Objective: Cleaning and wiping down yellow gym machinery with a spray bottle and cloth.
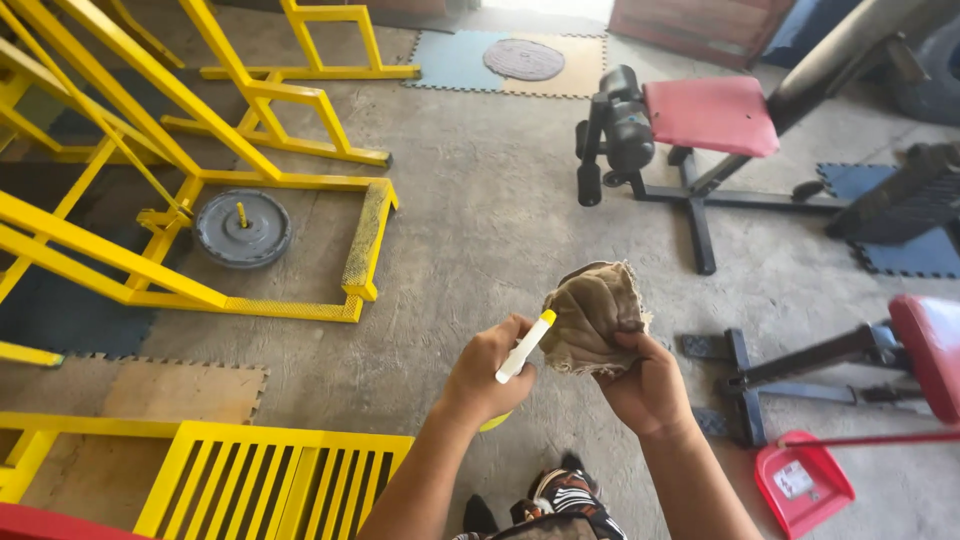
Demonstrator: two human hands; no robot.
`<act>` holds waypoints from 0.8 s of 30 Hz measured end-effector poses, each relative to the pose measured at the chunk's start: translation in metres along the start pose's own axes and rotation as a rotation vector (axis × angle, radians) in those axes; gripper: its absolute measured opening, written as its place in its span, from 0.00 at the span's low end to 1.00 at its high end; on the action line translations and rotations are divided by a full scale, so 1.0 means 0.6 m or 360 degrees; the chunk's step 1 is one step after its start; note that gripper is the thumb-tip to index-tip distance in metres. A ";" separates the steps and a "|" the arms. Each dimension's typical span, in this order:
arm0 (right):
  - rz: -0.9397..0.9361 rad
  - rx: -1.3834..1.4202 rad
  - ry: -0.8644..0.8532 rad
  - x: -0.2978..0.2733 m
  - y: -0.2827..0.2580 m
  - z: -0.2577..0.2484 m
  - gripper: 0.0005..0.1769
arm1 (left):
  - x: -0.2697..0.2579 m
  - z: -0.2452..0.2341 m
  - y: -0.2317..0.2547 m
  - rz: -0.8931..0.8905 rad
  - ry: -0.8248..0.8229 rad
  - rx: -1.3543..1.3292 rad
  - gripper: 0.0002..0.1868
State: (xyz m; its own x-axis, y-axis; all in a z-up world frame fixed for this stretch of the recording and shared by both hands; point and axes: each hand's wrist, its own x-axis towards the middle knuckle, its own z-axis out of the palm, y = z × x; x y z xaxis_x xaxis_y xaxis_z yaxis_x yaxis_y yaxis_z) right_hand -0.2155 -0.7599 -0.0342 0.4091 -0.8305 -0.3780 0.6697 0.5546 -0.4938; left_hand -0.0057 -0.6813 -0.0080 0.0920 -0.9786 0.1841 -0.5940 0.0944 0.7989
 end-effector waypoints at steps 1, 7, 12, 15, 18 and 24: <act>0.0031 -0.0018 -0.0013 0.026 -0.009 0.006 0.28 | 0.019 0.000 -0.007 -0.0025 0.0028 0.0001 0.18; 0.0341 -0.0076 -0.0054 0.215 -0.050 0.055 0.26 | 0.129 -0.021 -0.038 -0.0002 0.0055 -0.0007 0.16; 0.0546 -0.0330 -0.0376 0.376 -0.082 0.129 0.26 | 0.234 -0.043 -0.043 -0.0585 -0.0003 -0.0030 0.23; 0.0571 -0.0389 -0.0535 0.451 -0.075 0.167 0.25 | 0.261 -0.045 -0.059 -0.0514 0.0265 -0.0021 0.27; 0.0675 -0.0313 -0.0708 0.504 -0.034 0.171 0.23 | 0.272 -0.049 -0.073 -0.0789 0.0303 0.0109 0.26; 0.0919 -0.0417 -0.0758 0.515 0.061 0.263 0.24 | 0.249 -0.098 -0.119 -0.1039 0.0598 0.0182 0.24</act>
State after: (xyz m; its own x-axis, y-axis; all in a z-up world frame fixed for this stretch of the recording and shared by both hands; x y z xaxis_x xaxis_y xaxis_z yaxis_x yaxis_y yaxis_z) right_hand 0.0332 -1.0046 -0.0455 0.9082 -0.3074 -0.2841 0.1272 0.8493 -0.5123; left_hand 0.0974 -0.8232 -0.0043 0.7068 -0.6994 -0.1062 -0.4031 -0.5216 0.7519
